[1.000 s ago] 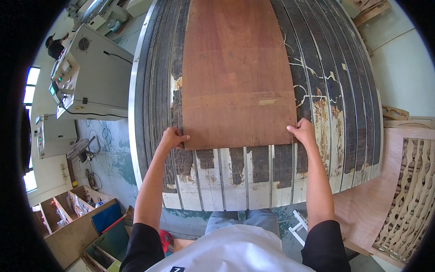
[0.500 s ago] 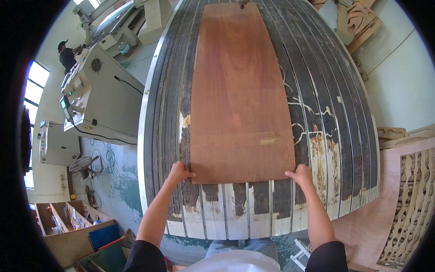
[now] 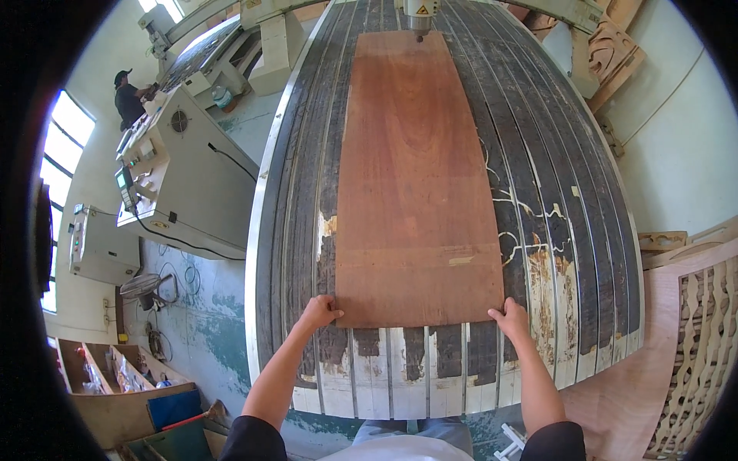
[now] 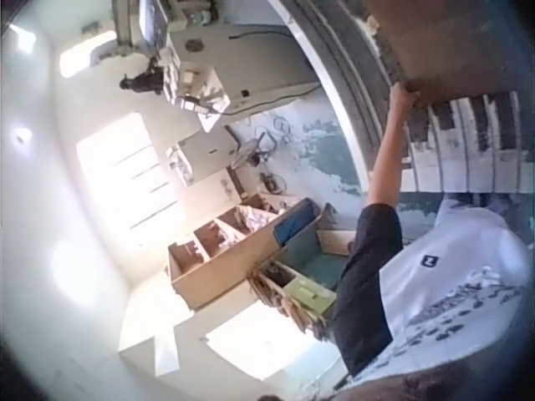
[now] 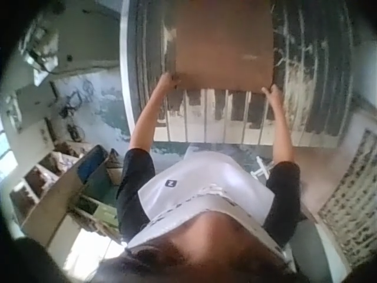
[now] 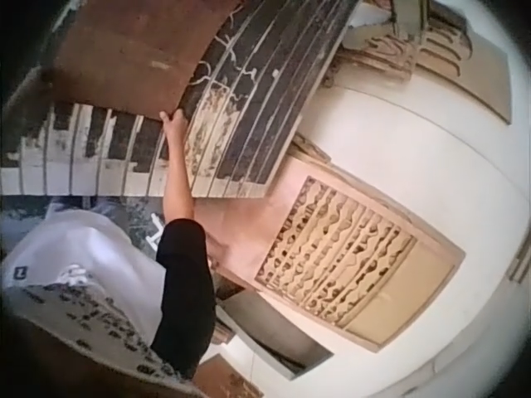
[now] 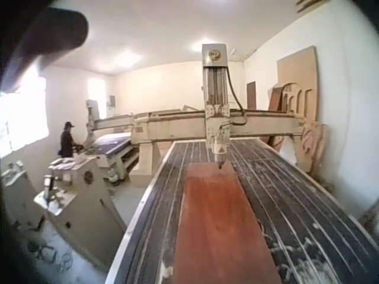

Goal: The recorder positions a wooden panel onto a CNC machine bed and uses a wrench to tighten the fastening bolts.

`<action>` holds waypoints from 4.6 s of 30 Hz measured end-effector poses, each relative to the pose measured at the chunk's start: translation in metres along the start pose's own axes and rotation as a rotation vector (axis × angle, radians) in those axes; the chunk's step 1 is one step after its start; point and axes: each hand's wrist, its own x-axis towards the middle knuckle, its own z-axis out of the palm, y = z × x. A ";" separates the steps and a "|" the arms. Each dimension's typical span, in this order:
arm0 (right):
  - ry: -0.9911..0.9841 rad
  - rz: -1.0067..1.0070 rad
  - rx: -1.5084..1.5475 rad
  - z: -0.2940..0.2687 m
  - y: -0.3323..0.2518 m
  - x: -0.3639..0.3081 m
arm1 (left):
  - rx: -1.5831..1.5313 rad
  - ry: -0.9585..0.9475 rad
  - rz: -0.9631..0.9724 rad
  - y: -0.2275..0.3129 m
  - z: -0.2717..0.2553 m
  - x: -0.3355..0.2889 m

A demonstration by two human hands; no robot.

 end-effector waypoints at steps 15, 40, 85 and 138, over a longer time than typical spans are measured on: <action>-0.038 -0.037 -0.014 0.006 0.010 0.003 | 0.076 0.068 0.040 0.000 0.016 -0.020; 0.077 -0.696 0.407 0.083 -0.073 -0.121 | -0.526 0.390 -0.160 0.008 0.131 -0.225; -0.573 -1.351 0.053 0.132 -0.118 -0.546 | 0.156 1.060 -1.299 -0.172 0.315 -1.204; -0.408 0.510 1.849 0.261 -0.089 -0.360 | 0.029 -0.084 0.347 0.019 0.186 -0.288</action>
